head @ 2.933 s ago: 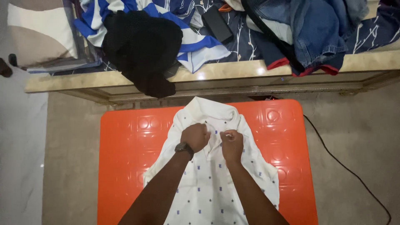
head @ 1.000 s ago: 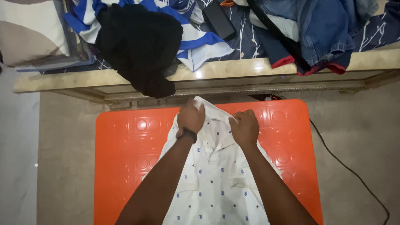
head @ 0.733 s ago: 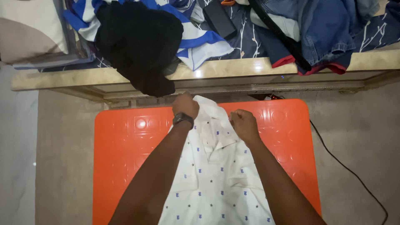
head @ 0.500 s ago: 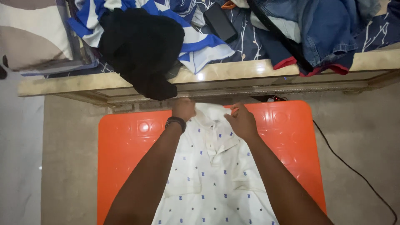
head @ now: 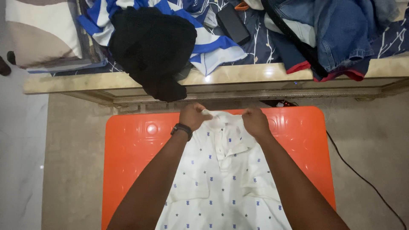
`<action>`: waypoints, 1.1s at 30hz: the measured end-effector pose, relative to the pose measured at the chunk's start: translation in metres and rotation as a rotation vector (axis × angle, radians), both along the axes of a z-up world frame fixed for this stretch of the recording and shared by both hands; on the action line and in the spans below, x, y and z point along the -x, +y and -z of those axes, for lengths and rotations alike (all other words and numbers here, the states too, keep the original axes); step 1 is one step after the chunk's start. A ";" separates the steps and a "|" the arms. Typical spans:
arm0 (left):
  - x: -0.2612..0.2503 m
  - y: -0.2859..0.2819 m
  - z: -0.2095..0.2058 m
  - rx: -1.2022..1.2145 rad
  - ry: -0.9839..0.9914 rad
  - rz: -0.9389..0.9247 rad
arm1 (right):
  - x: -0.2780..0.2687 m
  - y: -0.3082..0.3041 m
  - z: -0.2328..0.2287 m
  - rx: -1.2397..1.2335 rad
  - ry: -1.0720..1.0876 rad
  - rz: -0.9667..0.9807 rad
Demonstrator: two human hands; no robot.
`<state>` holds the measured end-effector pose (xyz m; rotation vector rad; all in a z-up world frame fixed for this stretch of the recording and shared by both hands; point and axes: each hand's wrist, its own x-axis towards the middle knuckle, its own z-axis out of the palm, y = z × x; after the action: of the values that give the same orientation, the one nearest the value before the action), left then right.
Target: Folding a white polo shirt on a small orange stool in a bedroom.
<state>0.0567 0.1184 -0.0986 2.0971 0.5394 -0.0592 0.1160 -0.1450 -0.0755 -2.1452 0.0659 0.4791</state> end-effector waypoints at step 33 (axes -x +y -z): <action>0.024 0.026 0.000 0.651 0.200 -0.188 | 0.006 -0.022 0.036 0.114 -0.212 -0.028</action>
<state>0.0327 0.1443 -0.0982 1.4082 0.7220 -0.2982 0.1099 -0.1669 -0.1114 -2.2998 -0.0566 0.2669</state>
